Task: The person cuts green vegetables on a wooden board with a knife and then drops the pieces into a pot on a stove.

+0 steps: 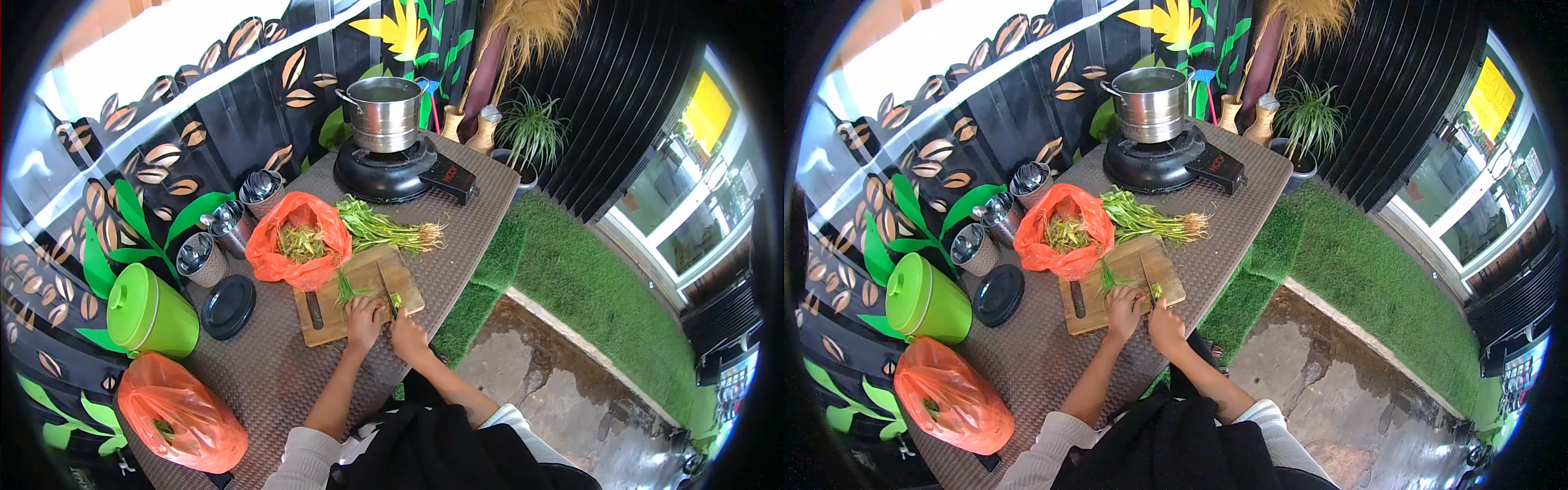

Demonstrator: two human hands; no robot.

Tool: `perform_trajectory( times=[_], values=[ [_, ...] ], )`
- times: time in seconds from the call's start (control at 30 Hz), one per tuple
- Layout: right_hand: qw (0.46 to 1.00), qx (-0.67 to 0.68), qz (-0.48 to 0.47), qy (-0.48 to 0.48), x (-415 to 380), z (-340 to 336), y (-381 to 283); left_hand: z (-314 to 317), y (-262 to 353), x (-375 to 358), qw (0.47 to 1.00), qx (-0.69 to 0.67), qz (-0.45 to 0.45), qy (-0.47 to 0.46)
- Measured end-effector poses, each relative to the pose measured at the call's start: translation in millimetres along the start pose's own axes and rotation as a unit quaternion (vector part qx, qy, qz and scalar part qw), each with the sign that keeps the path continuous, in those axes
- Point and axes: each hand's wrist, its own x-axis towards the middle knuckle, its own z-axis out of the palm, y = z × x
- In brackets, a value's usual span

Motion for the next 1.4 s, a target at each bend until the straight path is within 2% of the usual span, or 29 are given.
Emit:
perform_trajectory(
  times=[0.1, 0.27, 0.47, 0.6, 0.67, 0.77, 1.07, 1.27, 1.4],
  values=[
    [0.999, 0.026, -0.005, 0.033, 15, 4, -14, -12, -10, 11, 0.999, 0.023, 0.022, 0.008],
    [0.998, 0.042, -0.044, 0.016, 27, -11, 1, -13, -2, 11, 1.000, 0.004, 0.006, 0.011],
    [0.999, 0.023, -0.011, 0.021, -4, -6, -17, -8, -7, 10, 0.999, 0.025, 0.011, 0.018],
    [0.999, 0.036, -0.001, 0.027, 13, 2, -14, -12, -3, 10, 0.999, 0.037, 0.020, 0.015],
    [0.998, 0.060, -0.025, 0.017, 21, -3, -6, -15, -2, 10, 0.999, 0.029, -0.002, -0.026],
    [0.998, 0.058, -0.037, 0.013, 20, -4, -1, -12, -2, 10, 1.000, 0.023, 0.010, 0.007],
    [0.999, 0.000, -0.001, 0.045, 4, 6, -11, -12, 0, 10, 0.999, 0.050, 0.020, 0.010],
    [0.999, 0.044, -0.011, 0.028, 14, -5, 1, -10, 6, 14, 0.999, 0.040, -0.008, -0.001],
    [0.998, 0.055, -0.032, 0.012, 15, -17, 8, -6, 7, 18, 1.000, 0.015, 0.011, 0.005]
  ],
)
